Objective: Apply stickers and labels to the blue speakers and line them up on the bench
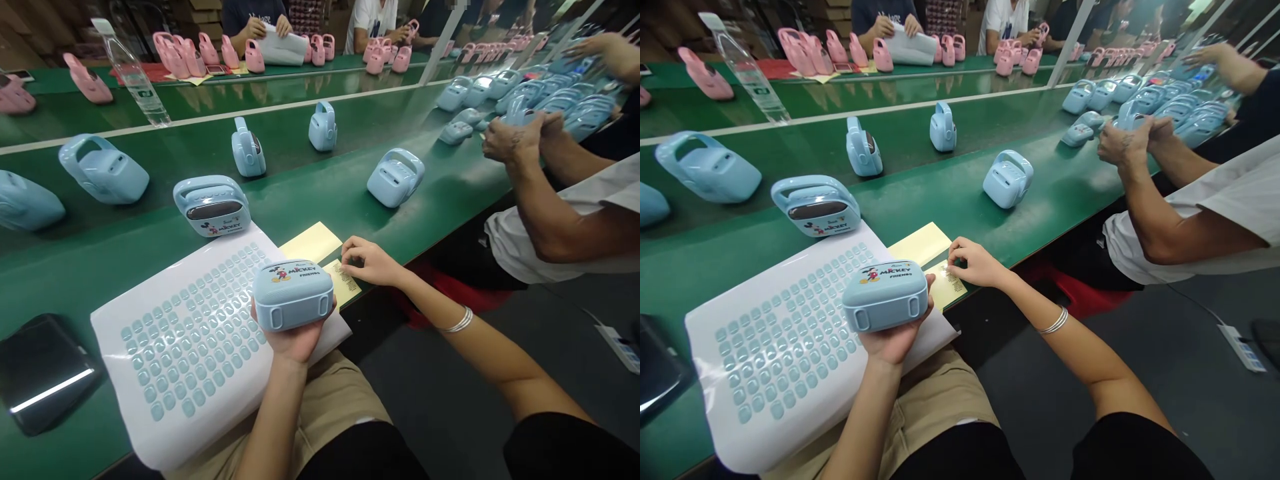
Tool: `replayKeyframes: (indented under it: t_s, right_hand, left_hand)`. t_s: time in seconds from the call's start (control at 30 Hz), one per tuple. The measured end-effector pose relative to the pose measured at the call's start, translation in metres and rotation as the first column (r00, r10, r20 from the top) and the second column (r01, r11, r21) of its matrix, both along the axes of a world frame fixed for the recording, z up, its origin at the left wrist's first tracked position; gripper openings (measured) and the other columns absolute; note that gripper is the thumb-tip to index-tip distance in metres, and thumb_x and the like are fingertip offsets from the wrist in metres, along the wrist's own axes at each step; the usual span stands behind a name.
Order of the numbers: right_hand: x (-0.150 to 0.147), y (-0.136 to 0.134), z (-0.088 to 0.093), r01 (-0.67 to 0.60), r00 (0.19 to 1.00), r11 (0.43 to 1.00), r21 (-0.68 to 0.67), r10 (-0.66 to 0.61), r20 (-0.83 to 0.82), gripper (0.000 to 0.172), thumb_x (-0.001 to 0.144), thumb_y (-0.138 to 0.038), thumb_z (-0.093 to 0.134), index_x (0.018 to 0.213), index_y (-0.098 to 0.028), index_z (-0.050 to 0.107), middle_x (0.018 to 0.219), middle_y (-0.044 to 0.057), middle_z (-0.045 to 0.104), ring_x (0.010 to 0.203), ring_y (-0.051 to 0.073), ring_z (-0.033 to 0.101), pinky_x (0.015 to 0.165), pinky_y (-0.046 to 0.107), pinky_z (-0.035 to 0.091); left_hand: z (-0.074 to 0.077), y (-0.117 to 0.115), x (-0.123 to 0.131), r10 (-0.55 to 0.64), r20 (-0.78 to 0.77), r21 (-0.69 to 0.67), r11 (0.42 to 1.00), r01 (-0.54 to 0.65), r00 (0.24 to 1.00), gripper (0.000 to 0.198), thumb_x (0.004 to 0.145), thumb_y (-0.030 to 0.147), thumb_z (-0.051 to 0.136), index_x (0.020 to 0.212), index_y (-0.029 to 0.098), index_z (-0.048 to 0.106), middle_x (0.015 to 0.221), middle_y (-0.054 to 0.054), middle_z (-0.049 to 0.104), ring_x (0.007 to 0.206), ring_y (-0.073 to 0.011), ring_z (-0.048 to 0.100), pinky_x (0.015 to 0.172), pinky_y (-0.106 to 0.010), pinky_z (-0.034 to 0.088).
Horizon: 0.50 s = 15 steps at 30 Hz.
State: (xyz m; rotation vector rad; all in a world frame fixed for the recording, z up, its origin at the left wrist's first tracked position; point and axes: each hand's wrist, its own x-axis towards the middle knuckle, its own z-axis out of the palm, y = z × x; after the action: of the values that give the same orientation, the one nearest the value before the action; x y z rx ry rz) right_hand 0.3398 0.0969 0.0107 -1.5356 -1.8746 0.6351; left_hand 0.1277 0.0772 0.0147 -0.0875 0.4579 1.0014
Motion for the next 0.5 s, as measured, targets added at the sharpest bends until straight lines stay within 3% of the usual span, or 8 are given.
replayKeyframes:
  t_s: [0.13, 0.3, 0.4, 0.5]
  right_hand:
    - [0.002, 0.006, -0.004, 0.028, 1.0, 1.0, 0.004, -0.028, 0.007, 0.011, 0.075, -0.023, 0.06, 0.065, -0.018, 0.059, 0.083, 0.002, 0.053, 0.063, 0.01, 0.046, 0.063, 0.027, 0.043]
    - [-0.001, 0.011, -0.007, -0.004, 1.0, 1.0, 0.008, 0.004, 0.025, 0.008, 0.073, -0.021, 0.061, 0.065, -0.019, 0.061, 0.085, 0.003, 0.051, 0.073, 0.014, 0.05, 0.071, 0.031, 0.044]
    - [0.002, 0.008, -0.004, -0.056, 0.998, 0.998, -0.018, 0.056, 0.011, 0.008, 0.073, -0.022, 0.063, 0.066, -0.019, 0.065, 0.088, 0.004, 0.052, 0.079, 0.015, 0.052, 0.075, 0.031, 0.045]
    - [0.01, 0.004, 0.0, -0.127, 0.992, 0.989, -0.077, 0.126, -0.021, 0.012, 0.067, -0.027, 0.072, 0.061, -0.019, 0.066, 0.087, 0.003, 0.053, 0.073, 0.013, 0.051, 0.068, 0.028, 0.046]
  left_hand:
    - [-0.002, 0.0, -0.001, -0.003, 0.012, 0.02, 1.0, 0.003, 1.0, 0.052, 0.081, 0.054, 0.045, 0.121, 0.024, 0.057, 0.134, -0.012, 0.052, 0.132, -0.0449, 0.032, 0.087, -0.06, 0.042]
    - [-0.002, 0.0, -0.001, 0.002, -0.006, 0.025, 1.0, -0.002, 1.0, 0.051, 0.077, 0.054, 0.05, 0.119, 0.026, 0.058, 0.133, -0.011, 0.054, 0.131, -0.046, 0.032, 0.088, -0.064, 0.04]
    - [-0.001, 0.0, -0.001, 0.008, -0.006, 0.022, 1.0, -0.008, 1.0, 0.051, 0.077, 0.054, 0.05, 0.118, 0.026, 0.058, 0.133, -0.011, 0.053, 0.132, -0.0467, 0.03, 0.089, -0.066, 0.039]
    - [-0.002, 0.0, 0.0, 0.004, 0.004, 0.025, 1.0, -0.005, 1.0, 0.052, 0.075, 0.052, 0.052, 0.12, 0.025, 0.057, 0.135, -0.012, 0.052, 0.133, -0.0463, 0.03, 0.09, -0.064, 0.039]
